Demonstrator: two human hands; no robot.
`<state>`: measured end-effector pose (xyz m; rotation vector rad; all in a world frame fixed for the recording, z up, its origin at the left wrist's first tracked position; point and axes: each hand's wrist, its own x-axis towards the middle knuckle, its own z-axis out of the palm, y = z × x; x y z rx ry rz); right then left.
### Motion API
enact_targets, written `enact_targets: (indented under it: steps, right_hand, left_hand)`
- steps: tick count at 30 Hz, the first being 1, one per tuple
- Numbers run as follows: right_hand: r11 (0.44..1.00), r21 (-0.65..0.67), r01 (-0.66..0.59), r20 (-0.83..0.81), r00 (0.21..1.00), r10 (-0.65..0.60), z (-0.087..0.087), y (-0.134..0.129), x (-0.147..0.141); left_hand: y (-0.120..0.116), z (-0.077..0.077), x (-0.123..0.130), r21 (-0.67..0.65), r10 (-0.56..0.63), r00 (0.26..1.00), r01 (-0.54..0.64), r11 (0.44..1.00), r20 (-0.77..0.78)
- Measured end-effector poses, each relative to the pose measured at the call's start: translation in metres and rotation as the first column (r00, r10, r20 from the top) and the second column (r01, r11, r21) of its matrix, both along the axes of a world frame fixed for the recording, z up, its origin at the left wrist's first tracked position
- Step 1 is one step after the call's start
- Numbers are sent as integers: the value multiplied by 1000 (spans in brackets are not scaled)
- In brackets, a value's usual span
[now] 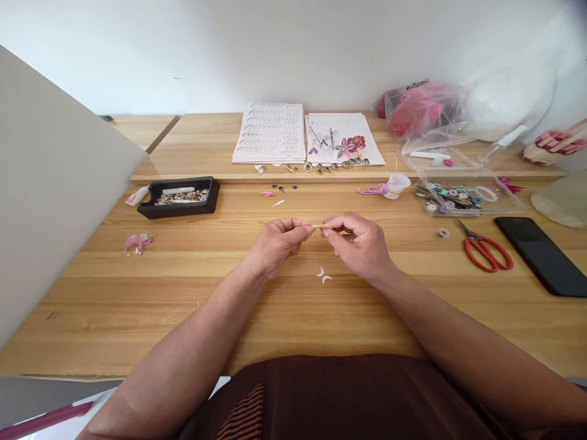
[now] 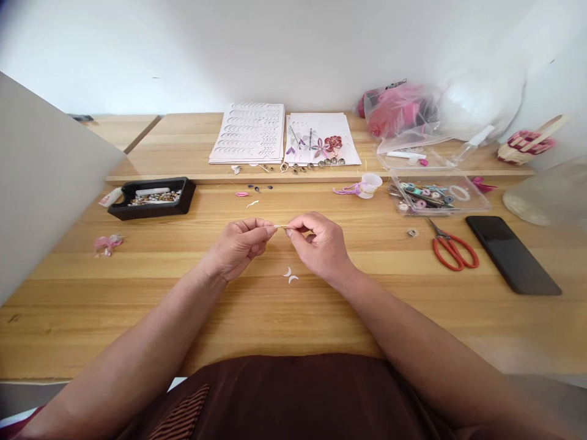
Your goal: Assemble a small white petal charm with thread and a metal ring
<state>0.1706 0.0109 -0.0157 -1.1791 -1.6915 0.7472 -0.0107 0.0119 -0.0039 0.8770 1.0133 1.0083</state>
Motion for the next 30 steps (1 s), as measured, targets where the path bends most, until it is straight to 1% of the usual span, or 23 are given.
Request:
enact_targets:
  steps: [2,4,6,8,11,14,17,20,24,27,29,30]
  right_hand:
    - [993,-111,-45,-84,996,36,-2,3,1]
    - [983,-164,-88,-145,987,64,-2,6,3]
    - [985,-147,-94,-154,985,71,-1,7,3]
    - [993,-88,-83,-125,990,71,1,8,4]
    - [997,-17,-75,-83,994,73,5,6,6]
    - [996,10,-91,-80,993,91,7,4,6]
    - [994,10,-107,-95,990,107,7,4,6]
    - [994,-51,-101,-109,990,95,4,7,5]
    - [981,-173,-86,-92,993,71,-1,10,4]
    - [955,-264,-134,-113,988,108,-1,6,1]
    - [947,-279,-156,-100,986,133,2,0,-3]
    - [954,-262,-148,-69,989,135,5,-4,-4]
  left_hand:
    - [-1,0,0,-11,-46,999,46,999,-24]
    - [-2,0,-1,-17,-92,994,92,996,-63]
    - [-2,0,-1,-19,-126,986,125,992,-107]
    - [-3,-1,-1,-18,-141,979,140,990,-148]
    - [-3,-2,-2,-10,-148,967,149,989,-207]
    - [-4,-3,-3,11,-147,956,154,988,-254]
    - [-5,-1,-2,40,-153,952,169,985,-265]
    - [-5,1,-2,69,-159,952,183,981,-263]
    - [-4,0,0,103,-76,978,98,990,-193]
    - [-3,-1,1,117,5,991,11,993,-134]
    - [-2,-3,2,131,62,991,-47,990,-116]
    - [-2,-4,3,143,91,988,-73,987,-122]
